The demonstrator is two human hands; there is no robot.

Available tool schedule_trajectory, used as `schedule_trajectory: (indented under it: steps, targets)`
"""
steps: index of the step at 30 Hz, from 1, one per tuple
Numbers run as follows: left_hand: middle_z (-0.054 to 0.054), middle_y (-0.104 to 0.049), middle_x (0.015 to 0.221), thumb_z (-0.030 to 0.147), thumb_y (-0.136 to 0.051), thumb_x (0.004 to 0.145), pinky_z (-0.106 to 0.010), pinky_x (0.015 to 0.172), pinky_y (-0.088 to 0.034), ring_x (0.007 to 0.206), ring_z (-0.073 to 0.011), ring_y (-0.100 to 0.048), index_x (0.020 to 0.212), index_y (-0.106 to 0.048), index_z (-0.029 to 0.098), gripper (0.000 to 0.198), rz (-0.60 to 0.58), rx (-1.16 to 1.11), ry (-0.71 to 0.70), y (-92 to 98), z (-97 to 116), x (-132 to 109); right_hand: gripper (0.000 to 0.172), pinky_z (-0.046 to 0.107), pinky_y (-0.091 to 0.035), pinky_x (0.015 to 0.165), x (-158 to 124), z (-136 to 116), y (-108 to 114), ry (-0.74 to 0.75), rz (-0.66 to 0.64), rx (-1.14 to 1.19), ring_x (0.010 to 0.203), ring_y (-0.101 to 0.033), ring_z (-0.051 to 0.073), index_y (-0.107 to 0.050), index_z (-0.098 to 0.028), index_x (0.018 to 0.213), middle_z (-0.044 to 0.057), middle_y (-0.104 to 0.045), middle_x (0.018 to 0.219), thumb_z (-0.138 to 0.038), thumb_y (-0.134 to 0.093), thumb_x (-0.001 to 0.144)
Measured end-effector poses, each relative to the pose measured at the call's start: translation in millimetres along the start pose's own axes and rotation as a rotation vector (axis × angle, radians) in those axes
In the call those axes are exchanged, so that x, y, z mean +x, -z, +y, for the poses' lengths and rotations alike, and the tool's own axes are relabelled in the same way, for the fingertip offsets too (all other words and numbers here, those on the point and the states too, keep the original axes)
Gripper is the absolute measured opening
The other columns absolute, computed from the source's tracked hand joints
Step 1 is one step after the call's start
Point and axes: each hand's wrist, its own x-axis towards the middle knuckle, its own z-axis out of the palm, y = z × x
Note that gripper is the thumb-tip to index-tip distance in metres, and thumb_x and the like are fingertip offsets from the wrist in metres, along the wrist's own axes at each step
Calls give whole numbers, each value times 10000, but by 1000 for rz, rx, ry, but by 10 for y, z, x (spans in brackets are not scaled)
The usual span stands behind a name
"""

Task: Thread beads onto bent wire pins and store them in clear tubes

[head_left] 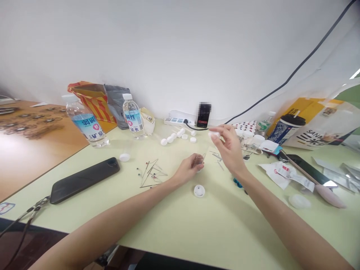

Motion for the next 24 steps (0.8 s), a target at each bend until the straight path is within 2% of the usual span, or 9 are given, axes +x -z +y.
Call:
schedule_trajectory:
  steps: [2,4,7,10,13,19,24]
  targets:
    - [-54,-595,899,365,-598,826,-327,785,-460,905,-208,-581,951,-540,175,235,-26,1,-4,2,14,-3,263,312,-503,839,-51,128,-88,-33,25,126,1045,-530,192,-595,-227,1031,79,-521,1165,-434,-489,907]
    - [-50,-580,904,372,-590,836,-318,770,-452,894,-201,-572,953,-530,175,237,-59,-14,-10,3,28,-4,268,326,-485,850,-103,222,-153,-84,-31,229,957,-559,178,-585,-230,1026,52,-591,1055,-441,-454,926]
    - [-42,-555,892,378,-583,846,-295,731,-435,839,-179,-547,953,-523,166,245,-94,-47,-9,4,44,-3,280,333,-473,861,-173,289,-219,-81,-93,238,958,-552,179,-609,-249,1052,41,-580,1051,-431,-431,938]
    - [-38,-546,881,372,-568,858,-280,693,-414,777,-156,-512,983,-522,157,253,-124,-46,12,7,55,-3,286,356,-482,862,-233,319,-264,-23,-110,175,969,-544,186,-605,-271,1108,56,-507,1099,-414,-423,940]
    - [-27,-535,848,343,-545,873,-275,674,-403,751,-149,-491,1004,-511,159,229,-143,-16,21,5,69,-11,278,376,-479,873,-266,342,-272,76,-141,120,958,-548,186,-554,-264,1158,64,-503,1074,-362,-388,958]
    - [-42,-570,934,277,-480,885,-308,745,-436,818,-172,-522,1071,-482,179,210,-194,58,3,-26,105,-46,303,362,-456,902,-244,336,-164,311,-300,-135,1014,-522,185,-495,-238,1242,91,-499,1088,-266,-352,976]
    - [-42,-571,949,236,-454,874,-321,785,-447,859,-181,-536,1053,-458,185,187,-191,119,-30,-44,91,-62,248,289,-461,752,-220,310,-112,420,-303,-353,889,-540,173,-517,-190,1145,93,-513,1017,-286,-365,975]
